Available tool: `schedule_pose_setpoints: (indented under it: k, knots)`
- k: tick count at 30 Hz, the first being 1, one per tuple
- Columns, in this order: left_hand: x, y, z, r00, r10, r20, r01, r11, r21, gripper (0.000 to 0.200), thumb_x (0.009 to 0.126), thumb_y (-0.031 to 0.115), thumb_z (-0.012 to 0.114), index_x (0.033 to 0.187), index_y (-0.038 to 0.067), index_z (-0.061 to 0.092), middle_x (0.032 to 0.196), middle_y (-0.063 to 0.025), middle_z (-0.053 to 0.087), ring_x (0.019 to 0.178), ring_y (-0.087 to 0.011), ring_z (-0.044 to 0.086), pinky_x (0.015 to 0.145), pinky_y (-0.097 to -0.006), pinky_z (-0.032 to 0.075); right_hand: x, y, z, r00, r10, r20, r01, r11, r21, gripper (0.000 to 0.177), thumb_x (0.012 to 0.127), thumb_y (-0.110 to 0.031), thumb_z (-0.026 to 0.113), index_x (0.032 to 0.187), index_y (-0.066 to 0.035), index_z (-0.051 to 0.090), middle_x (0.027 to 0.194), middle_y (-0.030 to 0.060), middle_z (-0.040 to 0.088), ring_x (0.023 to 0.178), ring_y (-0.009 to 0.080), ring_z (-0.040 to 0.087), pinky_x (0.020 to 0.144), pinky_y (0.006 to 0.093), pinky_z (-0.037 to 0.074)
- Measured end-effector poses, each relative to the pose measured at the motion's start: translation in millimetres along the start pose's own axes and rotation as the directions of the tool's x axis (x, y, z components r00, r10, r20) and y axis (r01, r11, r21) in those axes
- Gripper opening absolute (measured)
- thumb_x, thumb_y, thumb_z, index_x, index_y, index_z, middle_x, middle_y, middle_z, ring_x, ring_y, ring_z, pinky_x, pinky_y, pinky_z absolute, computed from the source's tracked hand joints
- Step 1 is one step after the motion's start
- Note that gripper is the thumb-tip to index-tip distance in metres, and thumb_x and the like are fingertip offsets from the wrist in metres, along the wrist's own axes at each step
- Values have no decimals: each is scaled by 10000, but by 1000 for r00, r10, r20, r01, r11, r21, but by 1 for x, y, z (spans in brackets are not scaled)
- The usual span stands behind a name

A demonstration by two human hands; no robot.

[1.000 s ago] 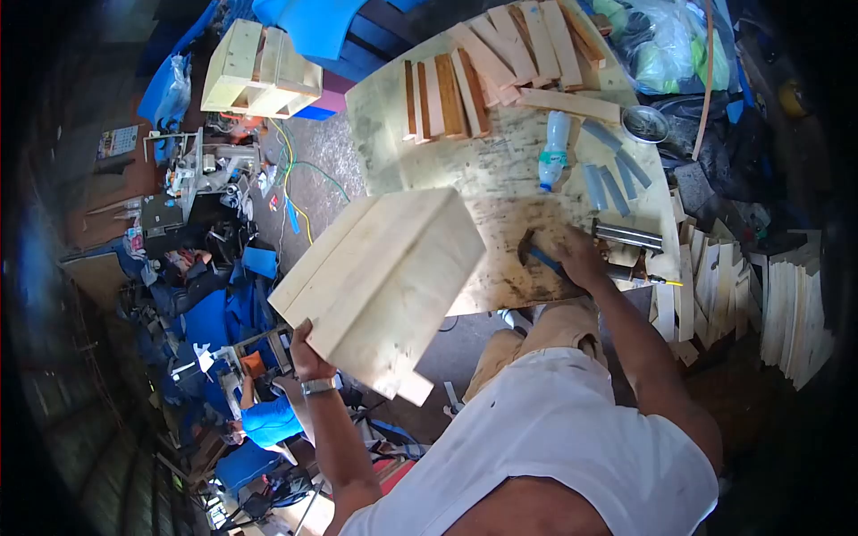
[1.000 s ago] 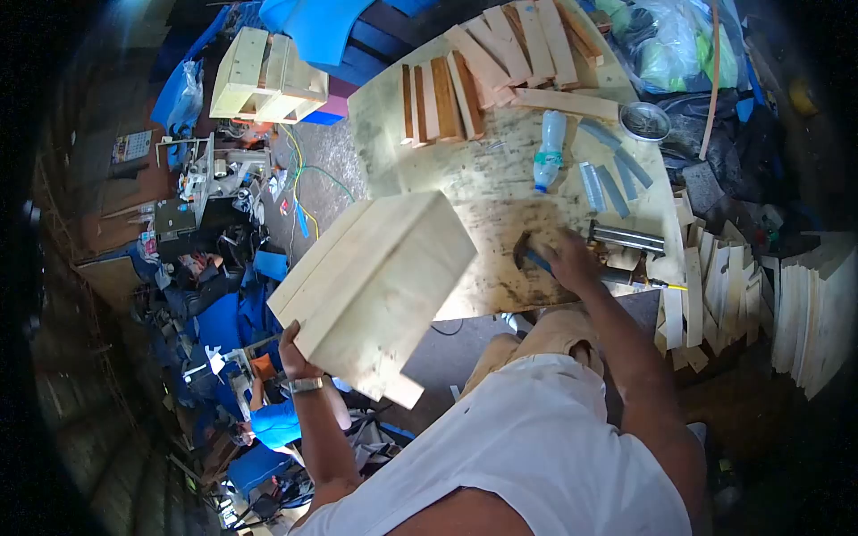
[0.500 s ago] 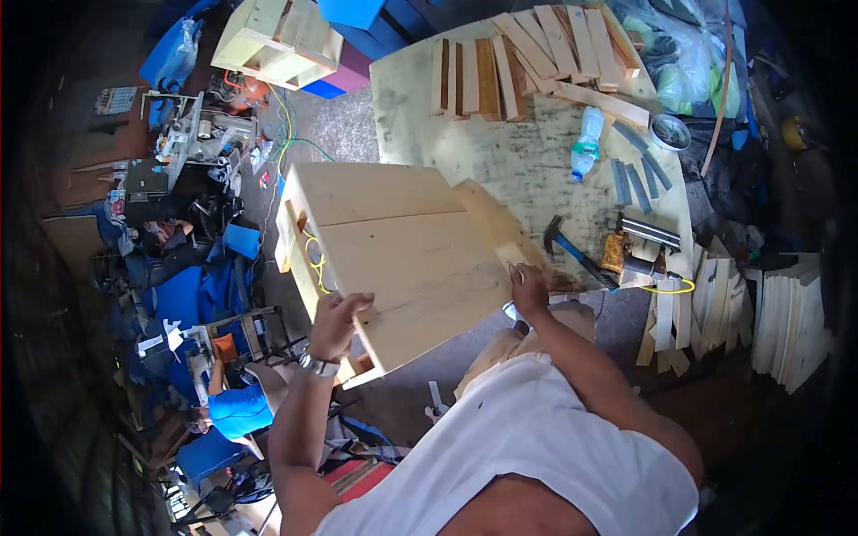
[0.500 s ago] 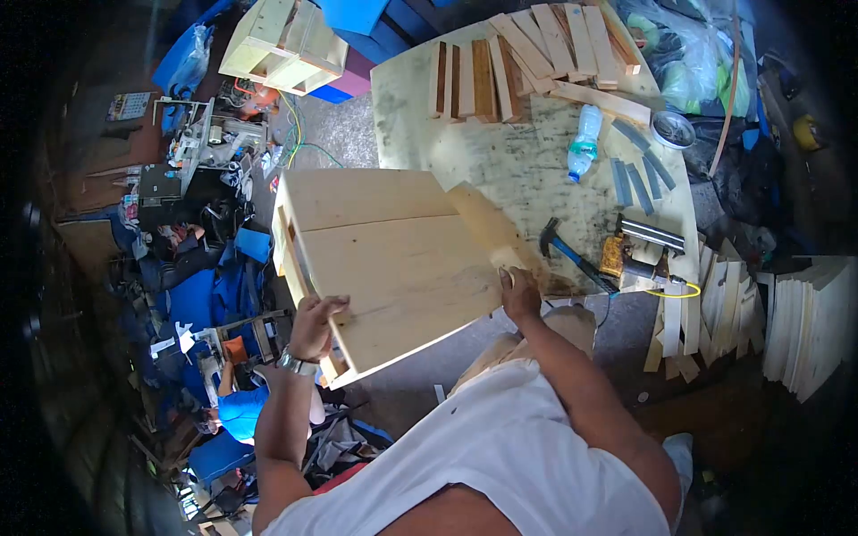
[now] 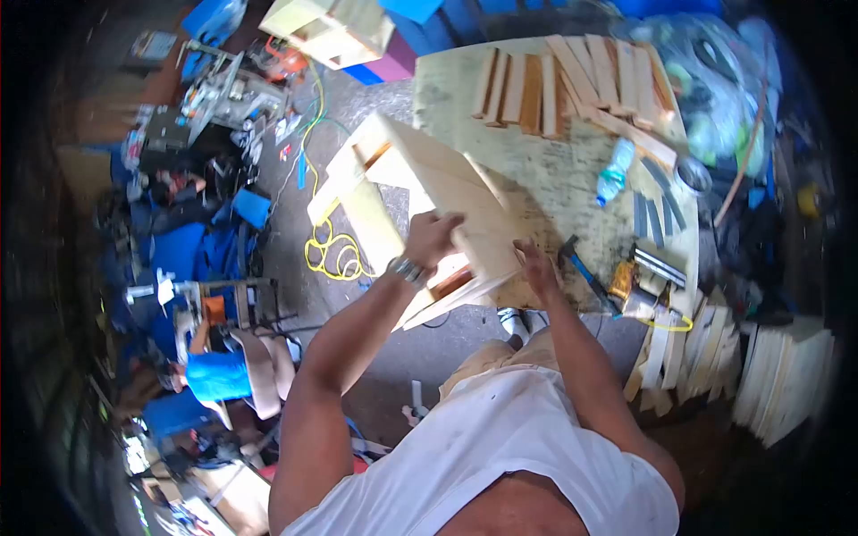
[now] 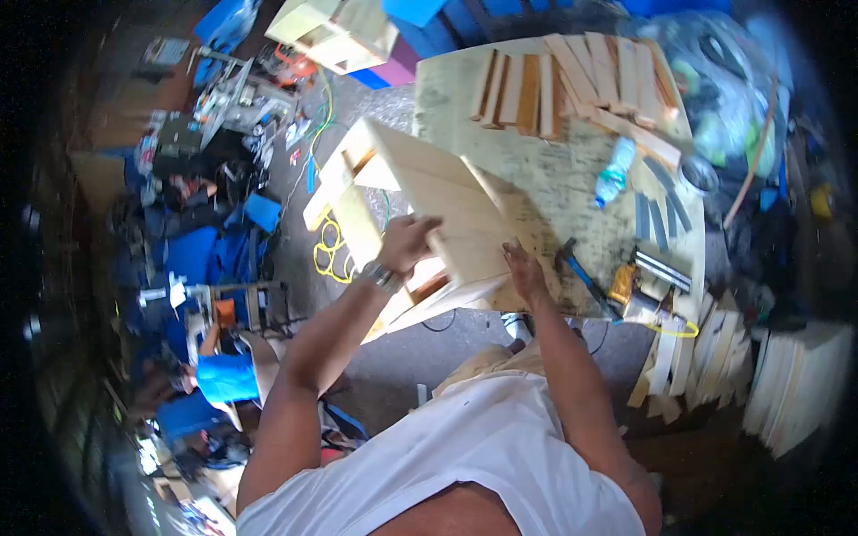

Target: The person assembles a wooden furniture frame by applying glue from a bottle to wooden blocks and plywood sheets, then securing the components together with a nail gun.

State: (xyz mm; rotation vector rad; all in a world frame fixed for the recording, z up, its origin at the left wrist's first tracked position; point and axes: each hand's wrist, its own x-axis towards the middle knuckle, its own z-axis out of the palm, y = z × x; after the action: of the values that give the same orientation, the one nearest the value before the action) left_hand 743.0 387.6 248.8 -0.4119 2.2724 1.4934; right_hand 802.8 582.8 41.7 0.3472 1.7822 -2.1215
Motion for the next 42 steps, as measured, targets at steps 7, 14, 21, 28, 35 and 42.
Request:
schedule_pose_setpoints:
  k: [7,14,21,28,35,42]
  knots:
    - [6,25,-100,953,199,-228,-208,978,-15,402,992,365,524,1225,42,579,1099,-97,676,1026,-220,630,802,-388,533,-16,38,-42,968,-249,25,250,963,-98,757,984,-630,361,1448,-32,405,1407,113,484,1301,211,448,1061,365,372]
    - [23,-79,-95,976,-219,-3,146,661,-736,486,946,480,571,1199,65,577,1086,-89,660,926,-214,651,807,-382,535,-86,-56,28,972,149,-182,-109,971,214,713,1016,-575,310,1503,-55,289,1503,130,369,1369,239,373,1107,360,324]
    - [55,-87,-51,969,-67,-238,-201,344,-917,399,1021,345,479,1247,24,549,1194,-97,625,1048,-246,626,919,-399,529,-3,-122,38,986,140,-91,-105,943,315,765,976,-645,347,1505,-94,305,1491,76,401,1357,216,383,1101,385,300]
    - [61,-37,-12,952,-165,-257,-263,-19,-965,425,1051,392,355,1293,69,491,1276,-127,571,1155,-311,577,982,-495,510,-12,-152,-49,983,-69,-168,112,959,259,777,981,-629,355,1487,-39,334,1491,157,420,1399,275,358,1106,492,283]
    - [48,-16,26,952,-127,-278,-284,-32,-958,422,1045,362,402,1325,53,467,1327,-149,545,1201,-316,558,1025,-478,489,-76,-62,-161,887,211,-411,-233,972,-4,637,978,-544,461,1342,-23,506,1259,133,623,1123,250,607,900,412,478]
    - [47,-28,41,904,-156,-398,-314,389,-866,465,957,444,577,1284,116,538,1170,-109,629,987,-227,637,755,-365,574,91,0,-228,954,140,-264,-239,888,-393,427,935,-412,587,1103,-24,647,989,123,703,905,197,656,672,320,485]
